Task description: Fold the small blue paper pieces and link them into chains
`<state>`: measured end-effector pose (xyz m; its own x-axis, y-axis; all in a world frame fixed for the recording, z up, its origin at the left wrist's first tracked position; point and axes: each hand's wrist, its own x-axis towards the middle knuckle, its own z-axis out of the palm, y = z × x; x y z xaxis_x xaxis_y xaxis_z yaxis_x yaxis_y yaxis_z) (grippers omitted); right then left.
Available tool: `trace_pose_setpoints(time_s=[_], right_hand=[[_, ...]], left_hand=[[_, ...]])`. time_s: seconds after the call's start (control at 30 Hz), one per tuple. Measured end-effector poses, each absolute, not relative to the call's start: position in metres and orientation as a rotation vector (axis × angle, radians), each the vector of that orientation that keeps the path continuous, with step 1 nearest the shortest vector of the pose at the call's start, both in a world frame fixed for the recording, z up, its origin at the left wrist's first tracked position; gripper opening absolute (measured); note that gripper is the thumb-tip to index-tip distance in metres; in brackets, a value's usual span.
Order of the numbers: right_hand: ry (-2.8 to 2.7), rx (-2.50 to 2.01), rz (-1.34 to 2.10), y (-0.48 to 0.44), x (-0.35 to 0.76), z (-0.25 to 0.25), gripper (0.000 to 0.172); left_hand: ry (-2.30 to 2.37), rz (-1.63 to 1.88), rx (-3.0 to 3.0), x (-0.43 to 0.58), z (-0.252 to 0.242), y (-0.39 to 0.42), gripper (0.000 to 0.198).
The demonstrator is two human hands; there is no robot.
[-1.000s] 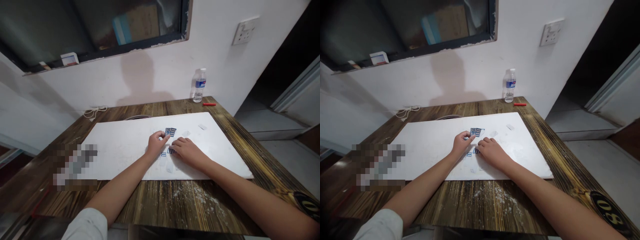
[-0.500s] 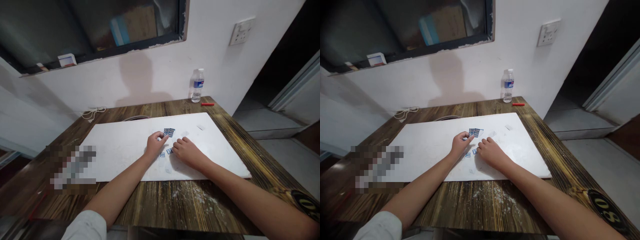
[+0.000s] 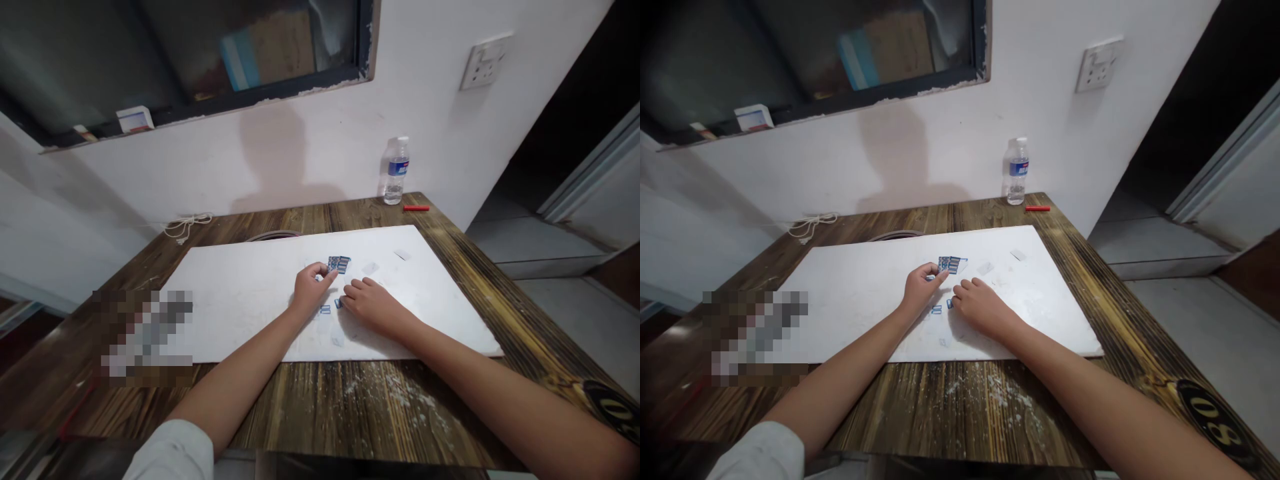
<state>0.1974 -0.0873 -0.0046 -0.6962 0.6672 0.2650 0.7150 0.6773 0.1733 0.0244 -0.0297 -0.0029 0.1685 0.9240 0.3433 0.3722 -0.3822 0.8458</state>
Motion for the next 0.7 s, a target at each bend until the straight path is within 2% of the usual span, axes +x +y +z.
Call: trace_pose_setpoints(time_s=[0.33, 0.5, 0.6, 0.7], right_hand=[[-2.679, -1.179, -0.292, -0.0867, 0.1948, -0.0092, 0.014], [-2.470, -1.176, -0.258, -0.0881, 0.1963, -0.0102, 0.018], [-2.245, -1.099, -0.112, -0.0910, 0.1984, -0.0068, 0.025], [-1.985, -1.097, 0.140, -0.0925, 0.1998, -0.0040, 0.023]], left_hand=[[1.236, 1.173, 1.845, 0.0236, -0.0028, -0.0301, 0.028], [1.238, 1.167, 1.820, 0.0229, -0.0027, -0.0300, 0.026], [1.217, 1.181, 1.829, 0.0234, -0.0016, -0.0300, 0.026], [1.200, 1.194, 1.816, 0.0238, -0.0013, -0.0298, 0.028]])
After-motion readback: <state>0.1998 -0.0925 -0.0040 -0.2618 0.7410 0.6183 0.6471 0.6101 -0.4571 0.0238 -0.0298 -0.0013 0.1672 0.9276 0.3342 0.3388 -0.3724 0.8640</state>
